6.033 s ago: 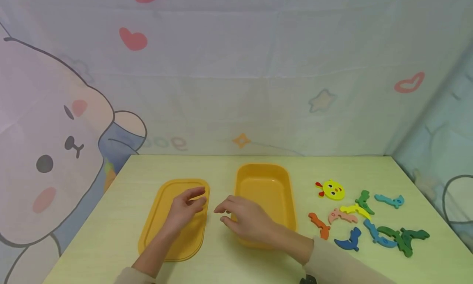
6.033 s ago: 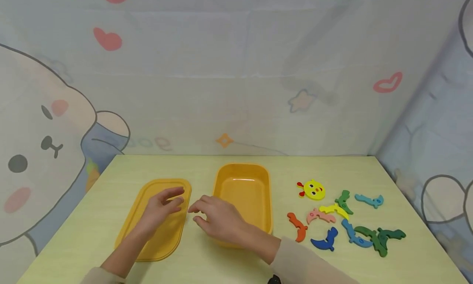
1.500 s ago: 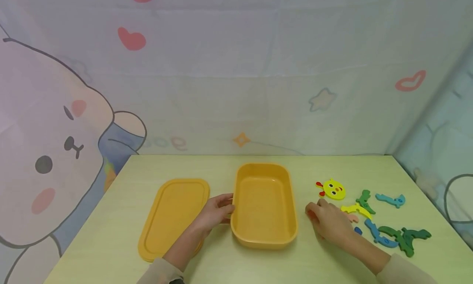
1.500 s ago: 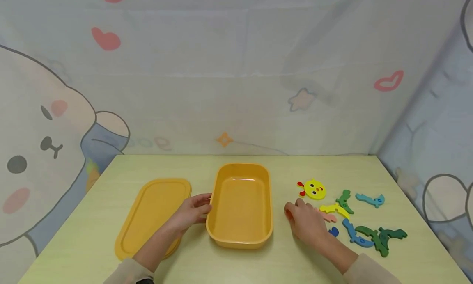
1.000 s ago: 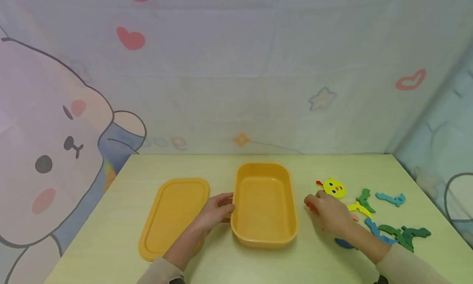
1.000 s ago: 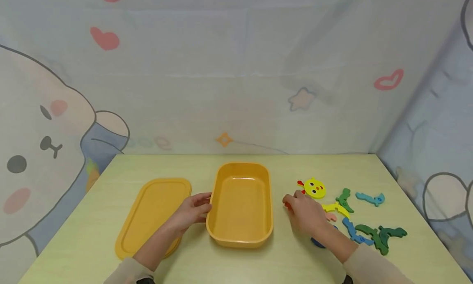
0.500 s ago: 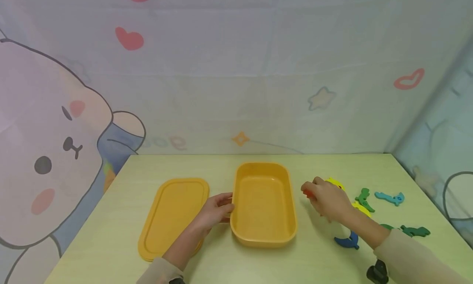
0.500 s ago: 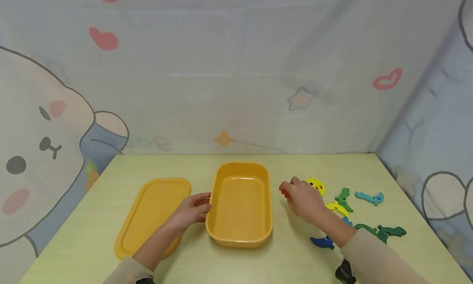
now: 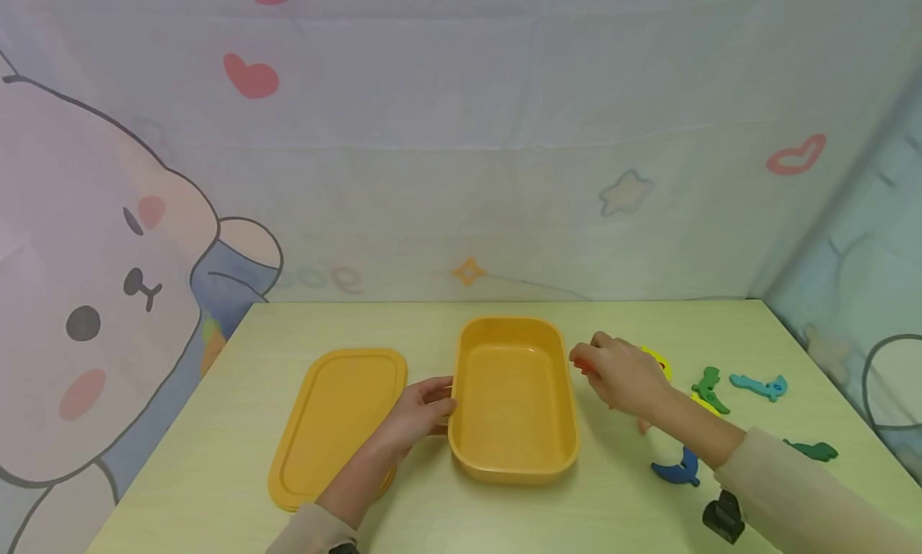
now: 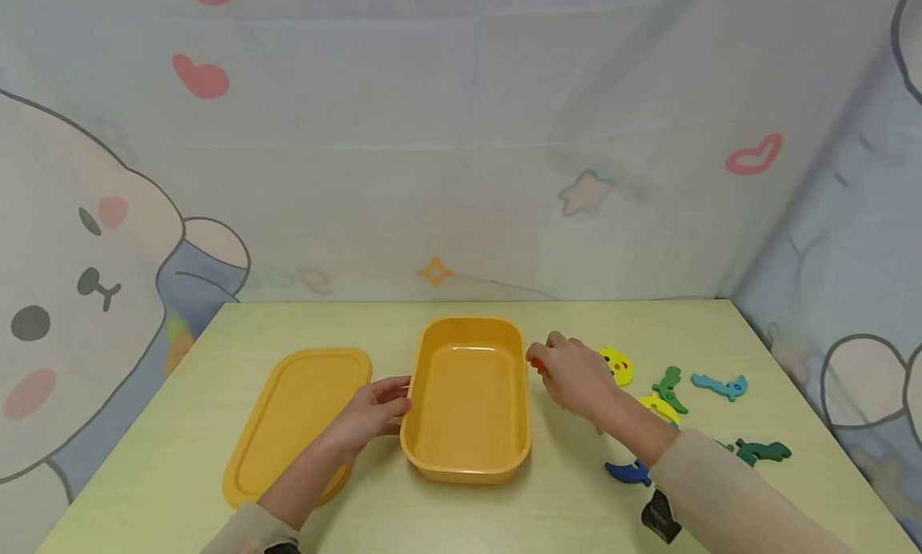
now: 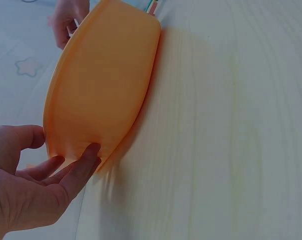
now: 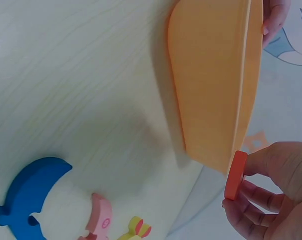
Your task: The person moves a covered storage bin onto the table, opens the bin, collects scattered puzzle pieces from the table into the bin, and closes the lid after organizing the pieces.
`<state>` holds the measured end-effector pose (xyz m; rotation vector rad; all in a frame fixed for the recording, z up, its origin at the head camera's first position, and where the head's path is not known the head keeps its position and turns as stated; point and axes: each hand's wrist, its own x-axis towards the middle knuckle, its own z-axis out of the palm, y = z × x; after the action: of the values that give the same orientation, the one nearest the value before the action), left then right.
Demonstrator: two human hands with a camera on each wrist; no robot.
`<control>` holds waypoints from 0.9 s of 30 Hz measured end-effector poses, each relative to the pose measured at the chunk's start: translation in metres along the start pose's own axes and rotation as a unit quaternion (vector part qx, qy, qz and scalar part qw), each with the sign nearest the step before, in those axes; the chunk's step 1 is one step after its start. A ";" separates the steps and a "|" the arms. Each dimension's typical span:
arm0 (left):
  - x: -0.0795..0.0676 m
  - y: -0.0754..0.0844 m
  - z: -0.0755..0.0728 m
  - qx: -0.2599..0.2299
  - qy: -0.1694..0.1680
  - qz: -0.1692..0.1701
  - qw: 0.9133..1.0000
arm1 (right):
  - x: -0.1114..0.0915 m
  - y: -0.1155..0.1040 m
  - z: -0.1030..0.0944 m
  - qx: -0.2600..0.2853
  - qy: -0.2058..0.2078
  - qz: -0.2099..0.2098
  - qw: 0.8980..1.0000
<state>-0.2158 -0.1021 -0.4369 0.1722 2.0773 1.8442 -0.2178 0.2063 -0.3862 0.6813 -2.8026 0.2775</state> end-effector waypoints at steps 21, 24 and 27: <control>-0.001 0.000 0.000 -0.007 -0.009 0.006 1.000 | 0.024 -0.034 -0.006 0.001 -0.045 -0.025 0.999; -0.002 0.001 0.000 -0.008 -0.010 0.009 1.000 | 0.026 -0.037 -0.006 0.003 -0.043 -0.032 0.999; -0.001 0.001 -0.001 -0.008 -0.011 0.009 1.000 | 0.028 -0.041 -0.007 0.008 -0.041 -0.046 0.998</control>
<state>-0.2148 -0.1030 -0.4355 0.2061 2.0522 1.8609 -0.2218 0.1604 -0.3667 0.8396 -2.8386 0.2606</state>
